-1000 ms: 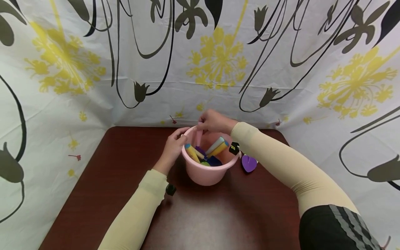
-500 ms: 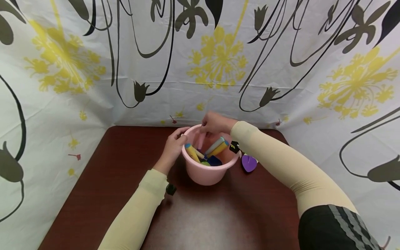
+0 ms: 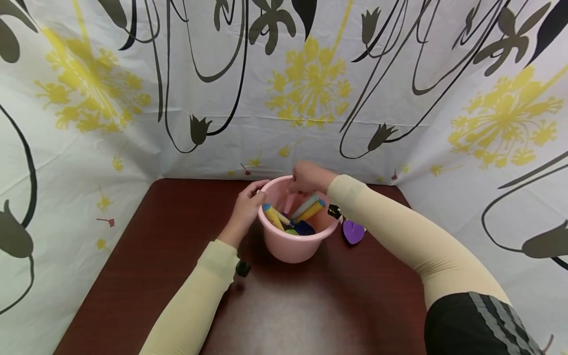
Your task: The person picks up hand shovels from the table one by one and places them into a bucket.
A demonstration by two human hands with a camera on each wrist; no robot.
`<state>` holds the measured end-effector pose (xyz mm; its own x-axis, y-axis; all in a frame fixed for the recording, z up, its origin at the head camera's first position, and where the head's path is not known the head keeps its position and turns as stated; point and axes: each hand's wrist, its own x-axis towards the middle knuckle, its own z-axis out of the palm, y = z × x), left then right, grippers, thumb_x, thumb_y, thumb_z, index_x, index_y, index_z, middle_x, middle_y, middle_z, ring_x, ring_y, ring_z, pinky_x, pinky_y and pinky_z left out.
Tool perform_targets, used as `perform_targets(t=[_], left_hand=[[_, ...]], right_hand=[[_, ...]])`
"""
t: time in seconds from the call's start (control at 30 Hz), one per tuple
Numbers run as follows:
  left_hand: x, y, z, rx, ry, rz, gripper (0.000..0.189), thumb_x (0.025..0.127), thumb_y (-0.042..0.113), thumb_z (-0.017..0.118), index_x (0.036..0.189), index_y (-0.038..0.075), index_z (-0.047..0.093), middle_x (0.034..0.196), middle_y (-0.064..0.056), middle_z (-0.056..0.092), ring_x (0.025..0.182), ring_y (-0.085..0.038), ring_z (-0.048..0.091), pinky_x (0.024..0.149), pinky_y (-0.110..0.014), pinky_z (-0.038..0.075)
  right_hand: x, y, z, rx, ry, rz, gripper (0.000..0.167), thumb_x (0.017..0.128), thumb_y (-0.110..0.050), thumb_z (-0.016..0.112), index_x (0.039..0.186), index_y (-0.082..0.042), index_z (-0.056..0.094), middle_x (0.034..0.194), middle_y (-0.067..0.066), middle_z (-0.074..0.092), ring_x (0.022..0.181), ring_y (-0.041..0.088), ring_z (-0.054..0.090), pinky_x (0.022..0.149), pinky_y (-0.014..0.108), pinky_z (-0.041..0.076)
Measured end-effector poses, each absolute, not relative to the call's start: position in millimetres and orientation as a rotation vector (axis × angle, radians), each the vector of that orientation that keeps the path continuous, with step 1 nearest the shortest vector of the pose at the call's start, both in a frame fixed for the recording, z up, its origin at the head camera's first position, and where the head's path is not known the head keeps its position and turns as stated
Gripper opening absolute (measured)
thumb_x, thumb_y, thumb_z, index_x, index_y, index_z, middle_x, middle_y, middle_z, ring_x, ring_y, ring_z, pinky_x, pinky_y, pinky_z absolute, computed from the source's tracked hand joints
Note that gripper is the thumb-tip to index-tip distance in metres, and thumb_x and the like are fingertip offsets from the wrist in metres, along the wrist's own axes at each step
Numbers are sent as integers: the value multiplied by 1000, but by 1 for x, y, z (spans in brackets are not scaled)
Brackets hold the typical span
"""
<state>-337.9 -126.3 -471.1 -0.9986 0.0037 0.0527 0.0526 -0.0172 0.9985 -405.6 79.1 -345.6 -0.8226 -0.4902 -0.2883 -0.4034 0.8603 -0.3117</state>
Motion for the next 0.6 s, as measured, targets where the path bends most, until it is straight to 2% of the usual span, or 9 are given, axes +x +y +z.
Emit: perform_targets(t=[0.17, 0.4, 0.53, 0.6], left_hand=[[-337, -127, -472, -75, -2171, -2209, 38, 108, 29, 65, 146, 25, 71, 147, -4, 65, 129, -31, 65, 112, -51, 55], [-339, -127, -475, -71, -2166, -2222, 39, 108, 29, 66, 146, 25, 71, 148, -5, 66, 127, -30, 66, 111, -50, 55], [-338, -128, -474, -69, -2166, -2220, 39, 107, 29, 67, 146, 26, 72, 147, -4, 66, 126, -29, 66, 110, -50, 56], [-338, -128, -474, -71, -2168, -2218, 39, 107, 29, 66, 145, 27, 72, 146, -4, 66, 125, -29, 66, 110, -49, 56]], right_hand=[[-401, 75, -349, -662, 2779, -204, 34, 99, -27, 81, 78, -4, 70, 63, 3, 64, 56, 17, 58, 62, 32, 50], [-401, 74, -352, -648, 2780, -121, 31, 101, -26, 77, 78, -8, 65, 66, 2, 59, 55, 19, 57, 57, 34, 50], [-403, 79, -351, -730, 2710, -119, 25, 104, -26, 75, 87, -8, 72, 71, 3, 62, 57, 18, 57, 59, 33, 50], [-403, 81, -350, -786, 2675, -86, 20, 105, -25, 75, 97, -7, 77, 80, 5, 68, 63, 19, 62, 64, 35, 52]])
